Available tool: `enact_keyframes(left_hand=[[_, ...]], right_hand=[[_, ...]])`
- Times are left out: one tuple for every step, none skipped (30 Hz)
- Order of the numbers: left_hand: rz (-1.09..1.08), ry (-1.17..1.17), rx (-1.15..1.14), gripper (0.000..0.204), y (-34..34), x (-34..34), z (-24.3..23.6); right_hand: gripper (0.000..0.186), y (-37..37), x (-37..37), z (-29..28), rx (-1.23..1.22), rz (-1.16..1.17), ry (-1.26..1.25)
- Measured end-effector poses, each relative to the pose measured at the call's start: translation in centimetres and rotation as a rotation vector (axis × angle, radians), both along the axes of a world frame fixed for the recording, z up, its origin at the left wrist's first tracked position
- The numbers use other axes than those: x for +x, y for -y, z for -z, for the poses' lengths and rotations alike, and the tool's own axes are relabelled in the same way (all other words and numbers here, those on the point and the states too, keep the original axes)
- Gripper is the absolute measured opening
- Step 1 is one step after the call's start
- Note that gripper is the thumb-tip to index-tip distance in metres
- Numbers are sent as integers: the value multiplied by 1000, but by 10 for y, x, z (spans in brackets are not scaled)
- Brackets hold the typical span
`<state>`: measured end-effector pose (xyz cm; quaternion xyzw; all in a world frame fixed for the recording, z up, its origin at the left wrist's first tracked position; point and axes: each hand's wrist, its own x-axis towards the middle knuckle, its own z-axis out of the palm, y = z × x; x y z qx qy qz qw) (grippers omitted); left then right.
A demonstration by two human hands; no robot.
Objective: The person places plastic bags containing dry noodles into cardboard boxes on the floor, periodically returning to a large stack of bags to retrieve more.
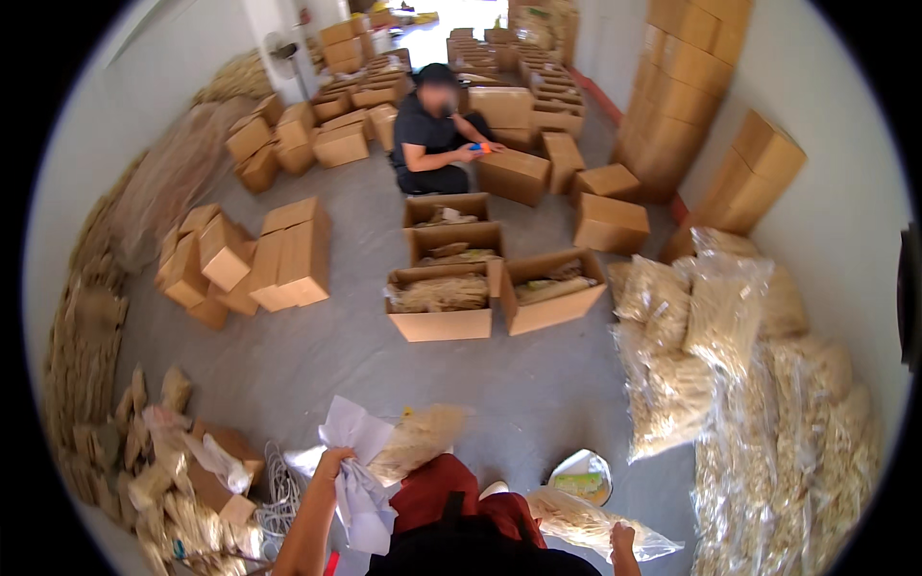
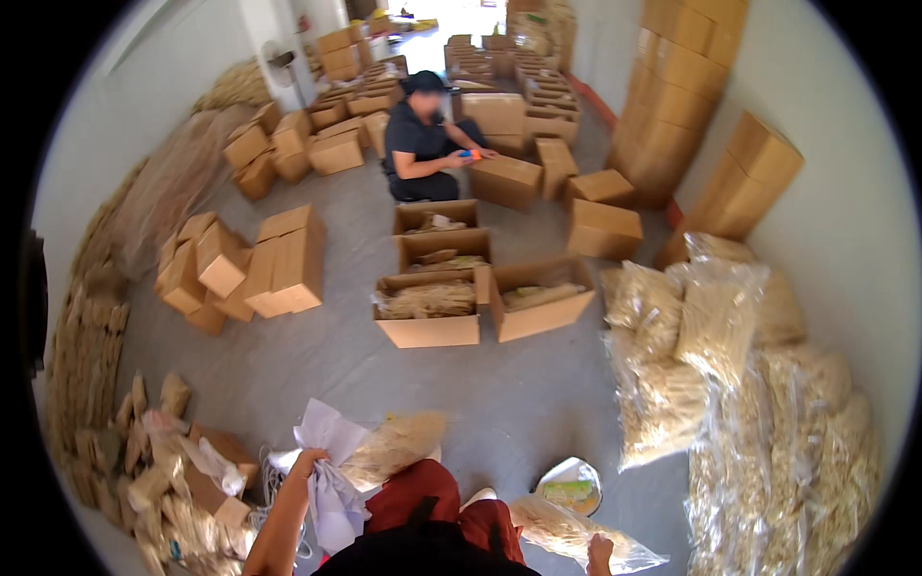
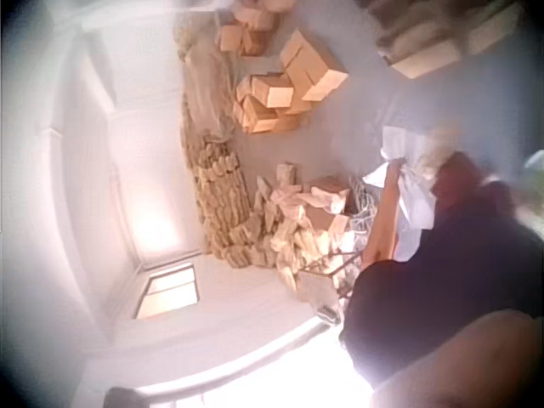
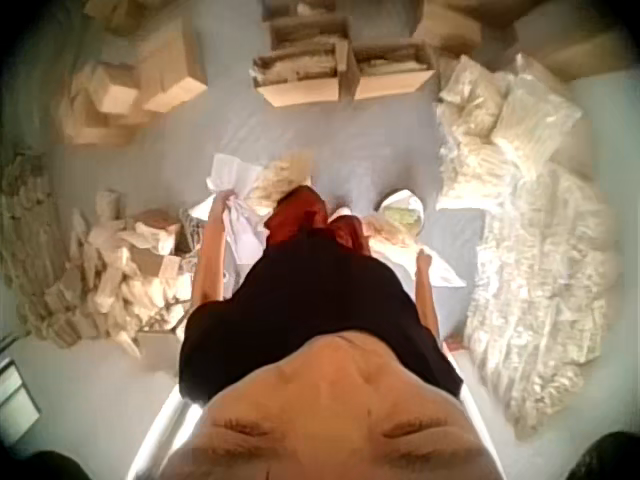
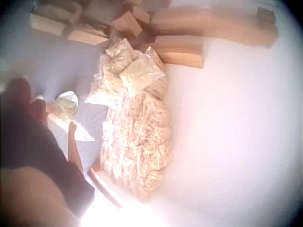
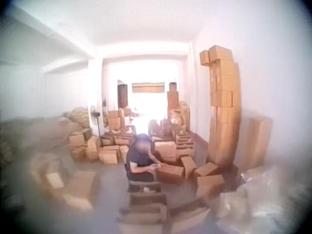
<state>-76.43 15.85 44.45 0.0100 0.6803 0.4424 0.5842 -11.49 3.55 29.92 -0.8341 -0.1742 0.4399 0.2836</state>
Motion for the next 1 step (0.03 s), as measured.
enact_keyframes(left_hand=[[9,-151,38,16,28,-30,11]], right_hand=[[27,-16,-6,2,-5,-76,3]])
